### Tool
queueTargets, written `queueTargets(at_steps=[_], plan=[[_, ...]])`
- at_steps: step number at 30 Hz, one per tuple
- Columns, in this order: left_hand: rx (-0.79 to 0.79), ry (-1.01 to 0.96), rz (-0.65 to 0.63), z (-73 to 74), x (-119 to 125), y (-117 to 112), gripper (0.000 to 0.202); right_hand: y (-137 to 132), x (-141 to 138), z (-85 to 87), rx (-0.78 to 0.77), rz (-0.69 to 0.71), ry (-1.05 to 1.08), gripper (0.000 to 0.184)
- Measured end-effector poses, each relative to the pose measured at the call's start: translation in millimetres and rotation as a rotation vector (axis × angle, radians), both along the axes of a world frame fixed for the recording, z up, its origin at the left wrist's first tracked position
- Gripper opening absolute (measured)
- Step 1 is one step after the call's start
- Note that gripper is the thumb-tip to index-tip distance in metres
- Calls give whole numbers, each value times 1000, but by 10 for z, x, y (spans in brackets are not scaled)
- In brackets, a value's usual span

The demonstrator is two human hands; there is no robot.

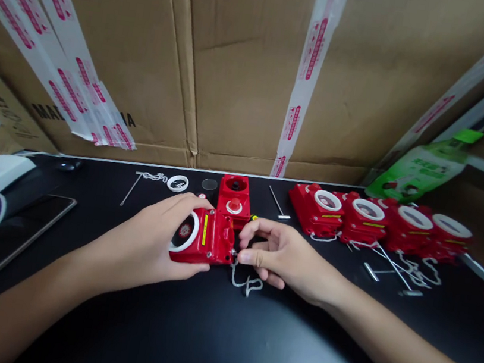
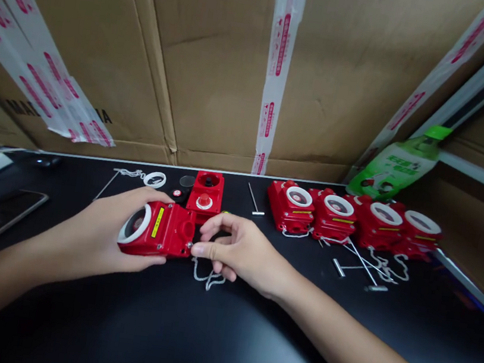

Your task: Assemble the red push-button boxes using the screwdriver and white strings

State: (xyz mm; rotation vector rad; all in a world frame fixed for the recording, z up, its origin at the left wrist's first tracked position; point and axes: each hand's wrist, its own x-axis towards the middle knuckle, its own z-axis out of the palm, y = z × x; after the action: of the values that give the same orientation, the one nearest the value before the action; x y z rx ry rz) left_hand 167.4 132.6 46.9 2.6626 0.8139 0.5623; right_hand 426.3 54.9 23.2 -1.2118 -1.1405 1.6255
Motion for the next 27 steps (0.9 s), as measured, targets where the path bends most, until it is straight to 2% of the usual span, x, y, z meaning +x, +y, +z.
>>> queueTargets(at_steps=[3, 5, 7, 9, 11, 15, 18, 21, 24, 27], plan=[[-41, 65, 32, 34, -31, 47, 71, 31, 154, 103, 132, -51, -203, 45], [-80, 109, 44, 68, -58, 71, 71, 50, 274, 155, 340, -139, -516, 35], [-111, 147, 52, 104, -86, 86, 68, 69, 374, 163, 526, -157, -909, 29], [-140, 191, 63, 131, -113, 92, 65, 89, 431, 123, 577, -94, -1180, 26], [-172, 230, 79, 139, -137, 93, 66, 106, 445, 56, 533, -25, -1279, 28], [-253, 257, 61, 98, -156, 104, 64, 112, 424, -24, 454, 14, -1268, 30], [-278, 277, 52, 77, -136, 111, 58, 80, 430, 46, 393, 28, -1172, 31], [-256, 315, 65, 102, -95, 104, 58, 40, 440, 192, 360, -36, -894, 22], [-245, 348, 65, 142, -63, 94, 52, 35, 423, 303, 396, -177, -603, 30], [-250, 347, 55, 151, -57, 102, 48, 72, 386, 299, 283, -336, -344, 37]])
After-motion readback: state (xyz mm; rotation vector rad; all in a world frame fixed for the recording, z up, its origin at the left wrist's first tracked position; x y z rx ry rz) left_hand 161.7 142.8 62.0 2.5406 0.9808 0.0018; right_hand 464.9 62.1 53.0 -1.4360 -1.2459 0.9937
